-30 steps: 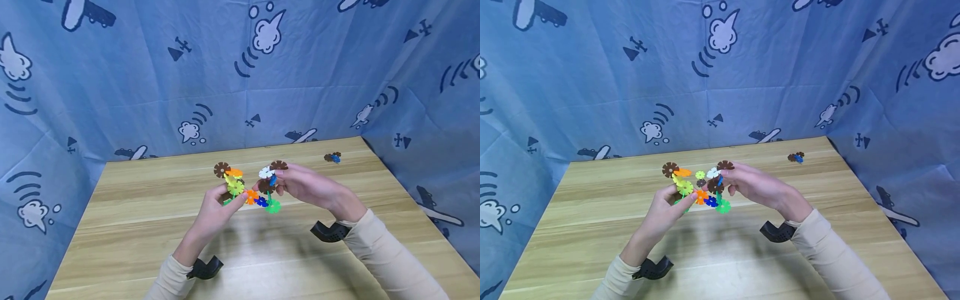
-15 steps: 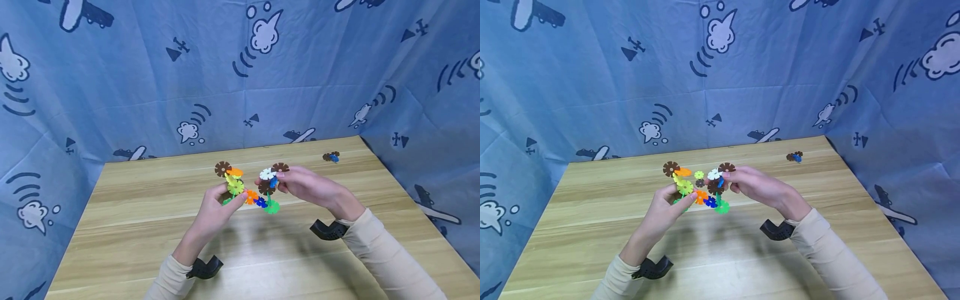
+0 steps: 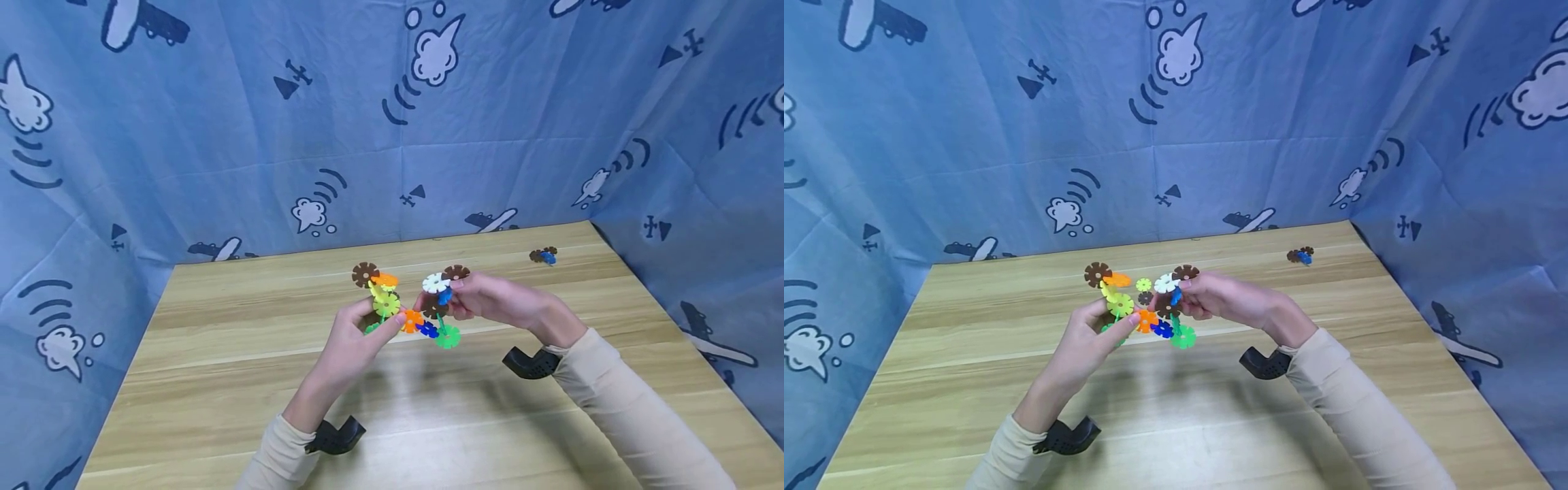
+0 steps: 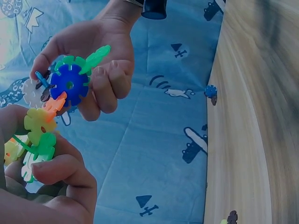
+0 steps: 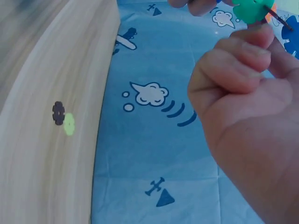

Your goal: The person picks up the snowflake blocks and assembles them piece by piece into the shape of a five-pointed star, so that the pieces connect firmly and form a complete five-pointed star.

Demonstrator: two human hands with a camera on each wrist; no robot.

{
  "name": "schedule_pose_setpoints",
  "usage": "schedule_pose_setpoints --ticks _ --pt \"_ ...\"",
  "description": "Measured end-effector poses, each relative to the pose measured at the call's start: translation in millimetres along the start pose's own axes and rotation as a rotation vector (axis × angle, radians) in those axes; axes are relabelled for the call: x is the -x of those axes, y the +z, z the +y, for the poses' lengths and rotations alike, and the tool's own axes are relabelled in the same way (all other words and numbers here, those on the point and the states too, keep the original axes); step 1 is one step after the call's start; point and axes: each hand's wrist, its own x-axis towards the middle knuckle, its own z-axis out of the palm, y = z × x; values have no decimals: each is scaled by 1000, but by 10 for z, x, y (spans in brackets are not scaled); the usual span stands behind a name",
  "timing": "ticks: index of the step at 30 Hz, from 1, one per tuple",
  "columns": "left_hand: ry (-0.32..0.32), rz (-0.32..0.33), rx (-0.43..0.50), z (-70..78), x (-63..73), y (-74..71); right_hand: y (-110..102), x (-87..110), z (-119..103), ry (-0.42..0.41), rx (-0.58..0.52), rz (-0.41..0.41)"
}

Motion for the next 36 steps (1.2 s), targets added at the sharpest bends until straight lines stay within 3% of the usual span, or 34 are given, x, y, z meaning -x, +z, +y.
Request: schedule_pose_setpoints --ticks 6,14,22,26,32,36 --pt "20 0 -5 -4 -21 7 -11 4 -14 33 23 14" --pt "24 18 14 -25 -39 20 29 7 -36 26 46 137" --pt "23 35 32 -45 -61 60 147 -31 -74 15 33 325" --pt "-10 65 63 -43 -67 80 193 -89 -82 -8 4 415" --pt "-71 93 121 -43 -67 89 275 -157 -69 -92 -67 557" --pt "-75 103 154 -39 -67 104 376 -252 -46 -172 -105 711"
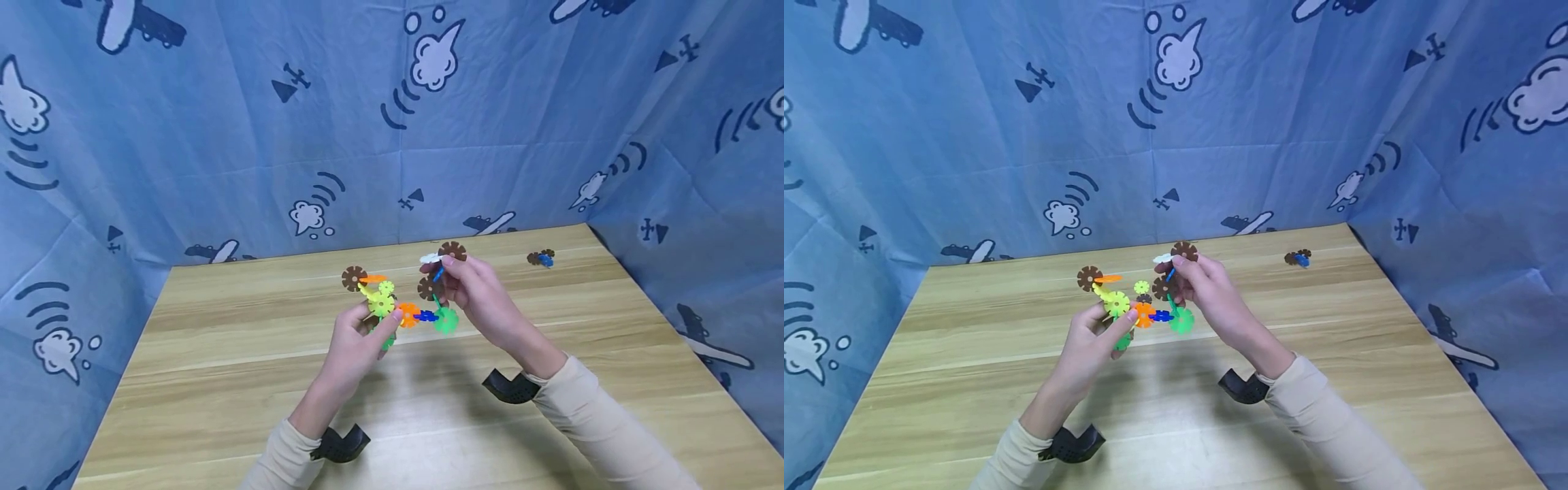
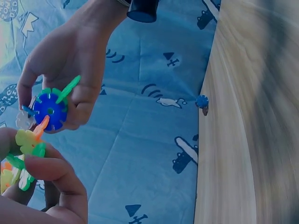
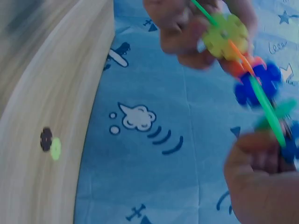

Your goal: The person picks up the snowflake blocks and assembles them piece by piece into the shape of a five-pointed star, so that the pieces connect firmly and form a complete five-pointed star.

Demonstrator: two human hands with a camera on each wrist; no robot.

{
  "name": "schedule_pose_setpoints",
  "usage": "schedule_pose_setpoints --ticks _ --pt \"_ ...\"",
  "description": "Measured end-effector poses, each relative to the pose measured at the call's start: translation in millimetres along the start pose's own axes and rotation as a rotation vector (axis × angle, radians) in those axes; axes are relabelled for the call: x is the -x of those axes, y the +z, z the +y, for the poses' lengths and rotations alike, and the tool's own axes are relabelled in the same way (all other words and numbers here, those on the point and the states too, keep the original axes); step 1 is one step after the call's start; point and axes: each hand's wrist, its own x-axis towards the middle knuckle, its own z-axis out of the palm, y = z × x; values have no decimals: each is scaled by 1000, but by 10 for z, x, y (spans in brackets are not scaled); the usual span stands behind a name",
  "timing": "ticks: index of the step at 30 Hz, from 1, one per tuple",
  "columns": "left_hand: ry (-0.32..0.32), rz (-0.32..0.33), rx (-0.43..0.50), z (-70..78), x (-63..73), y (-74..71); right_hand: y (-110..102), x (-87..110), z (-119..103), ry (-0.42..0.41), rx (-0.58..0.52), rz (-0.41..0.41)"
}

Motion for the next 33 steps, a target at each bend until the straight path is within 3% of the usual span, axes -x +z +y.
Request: schedule_pose_setpoints --ticks 6,10,15,22,28,30,33 --pt "44 20 38 -14 -2 77 198 -28 90 -92 -25 275" --pt "71 42 24 -16 -3 115 259 -46 105 -90 -20 343" --pt "107 54 27 -19 -12 147 285 -45 118 -94 4 358" --pt "97 65 46 -21 -23 180 321 -35 144 -109 0 374" --pt "108 57 33 -34 -39 174 310 -15 129 -129 -10 339" --pt "122 43 43 -34 -46 164 299 -5 117 -128 -1 311" --pt "130 -23 139 -26 -55 149 283 11 107 -118 27 261"
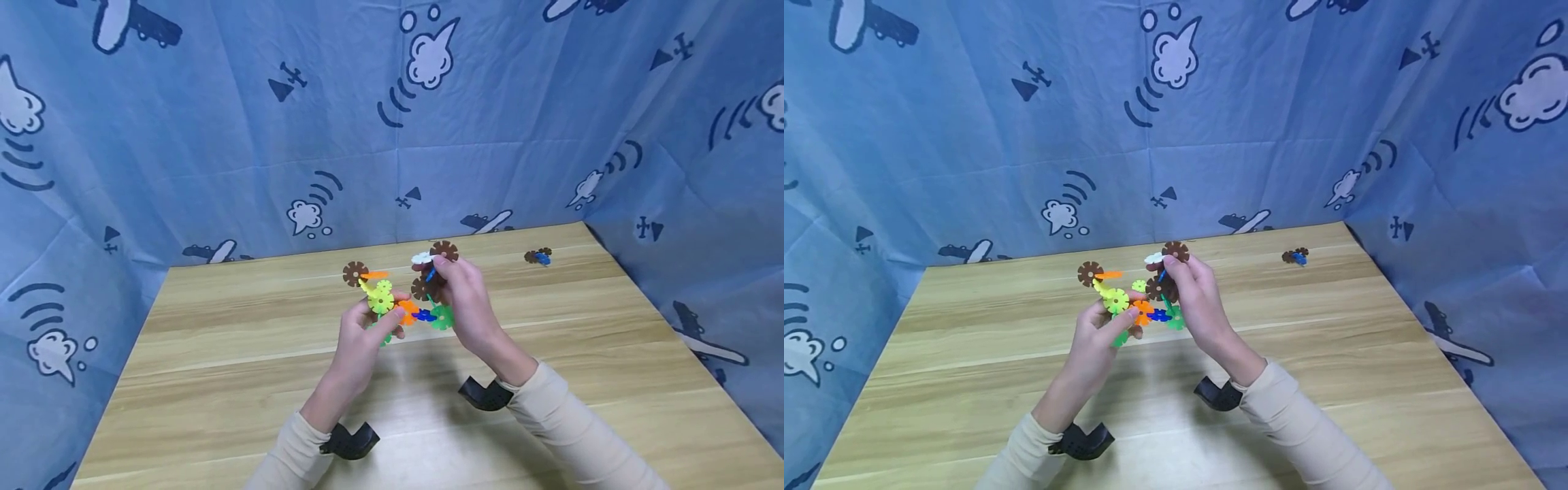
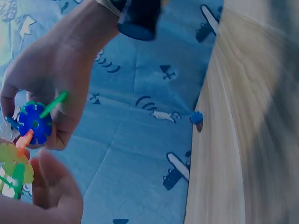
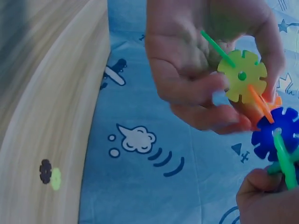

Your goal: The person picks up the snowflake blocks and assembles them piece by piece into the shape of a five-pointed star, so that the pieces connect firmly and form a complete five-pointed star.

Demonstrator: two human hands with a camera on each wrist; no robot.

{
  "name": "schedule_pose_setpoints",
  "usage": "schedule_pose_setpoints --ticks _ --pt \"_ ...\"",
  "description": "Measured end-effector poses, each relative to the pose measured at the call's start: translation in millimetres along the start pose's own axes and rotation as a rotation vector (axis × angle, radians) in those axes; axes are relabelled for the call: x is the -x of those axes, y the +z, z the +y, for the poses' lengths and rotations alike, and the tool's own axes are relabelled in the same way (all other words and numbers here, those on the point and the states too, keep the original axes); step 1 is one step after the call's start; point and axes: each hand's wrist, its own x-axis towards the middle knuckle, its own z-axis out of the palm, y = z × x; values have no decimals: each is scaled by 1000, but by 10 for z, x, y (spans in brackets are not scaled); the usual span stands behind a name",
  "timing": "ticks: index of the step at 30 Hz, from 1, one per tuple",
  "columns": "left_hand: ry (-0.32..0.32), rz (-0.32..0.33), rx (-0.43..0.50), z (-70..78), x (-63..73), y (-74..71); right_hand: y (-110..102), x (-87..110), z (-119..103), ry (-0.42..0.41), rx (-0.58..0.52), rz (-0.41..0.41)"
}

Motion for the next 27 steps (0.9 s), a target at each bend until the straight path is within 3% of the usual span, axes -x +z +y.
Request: schedule_pose_setpoints --ticks 3,6,10,14,20,27 --pt "-27 -60 117 20 -16 -14 -3 0 8 -2 26 -51" --pt "-76 -55 163 46 -33 -15 -1 -6 21 -15 28 -94" --pt "-118 23 114 79 -50 -13 -4 -17 39 -40 53 -160" --pt "-119 80 60 98 -59 -38 -26 -37 45 -101 147 -205" --pt "-112 102 24 126 -59 -69 -64 -34 14 -133 279 -231" --pt "-92 120 27 159 -38 -75 -31 -18 -4 -146 294 -220"
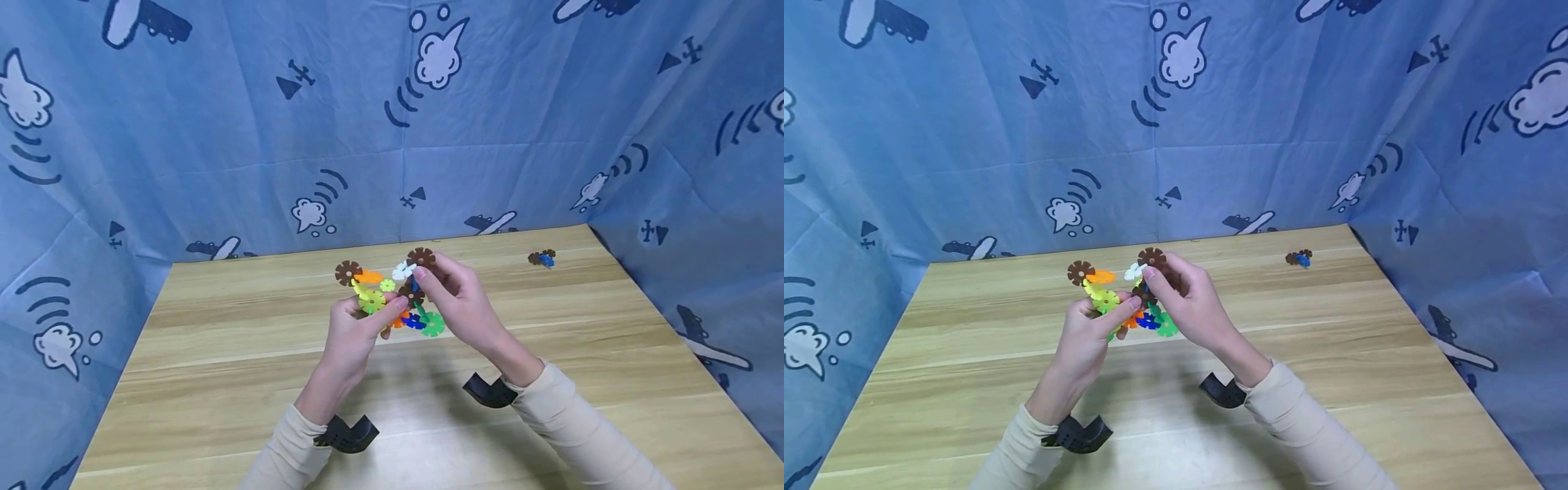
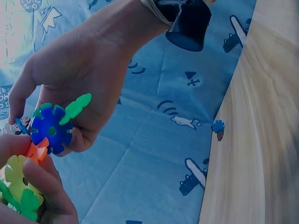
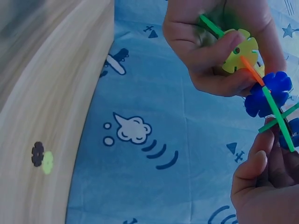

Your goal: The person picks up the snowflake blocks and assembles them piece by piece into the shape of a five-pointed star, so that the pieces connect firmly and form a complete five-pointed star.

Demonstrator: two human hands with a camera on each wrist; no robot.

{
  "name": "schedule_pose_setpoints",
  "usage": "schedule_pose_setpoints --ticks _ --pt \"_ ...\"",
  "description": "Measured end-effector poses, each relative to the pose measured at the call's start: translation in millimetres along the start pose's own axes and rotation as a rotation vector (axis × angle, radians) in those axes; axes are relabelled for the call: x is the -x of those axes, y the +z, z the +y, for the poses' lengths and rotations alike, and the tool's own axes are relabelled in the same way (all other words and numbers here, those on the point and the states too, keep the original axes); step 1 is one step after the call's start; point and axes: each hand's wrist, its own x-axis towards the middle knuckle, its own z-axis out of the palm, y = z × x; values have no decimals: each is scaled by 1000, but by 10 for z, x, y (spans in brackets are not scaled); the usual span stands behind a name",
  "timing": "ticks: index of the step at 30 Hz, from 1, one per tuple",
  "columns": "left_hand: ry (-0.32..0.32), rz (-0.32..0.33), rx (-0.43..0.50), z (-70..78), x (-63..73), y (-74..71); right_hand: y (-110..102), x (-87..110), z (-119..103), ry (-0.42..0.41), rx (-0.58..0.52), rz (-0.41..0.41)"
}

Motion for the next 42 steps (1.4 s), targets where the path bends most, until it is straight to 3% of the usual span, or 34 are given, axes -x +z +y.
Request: schedule_pose_setpoints --ticks 8,16,25,36,42 --pt "24 30 -12 -19 15 0 54 23 24 -26 -39 12" --pt "41 54 7 -48 18 -14 81 40 24 25 -19 6" --pt "45 53 -26 -43 9 -45 62 38 26 38 68 4" --pt "44 34 -102 -4 22 -80 31 31 45 92 45 -61" --pt "87 12 -128 0 22 -98 5 12 23 82 73 -27"
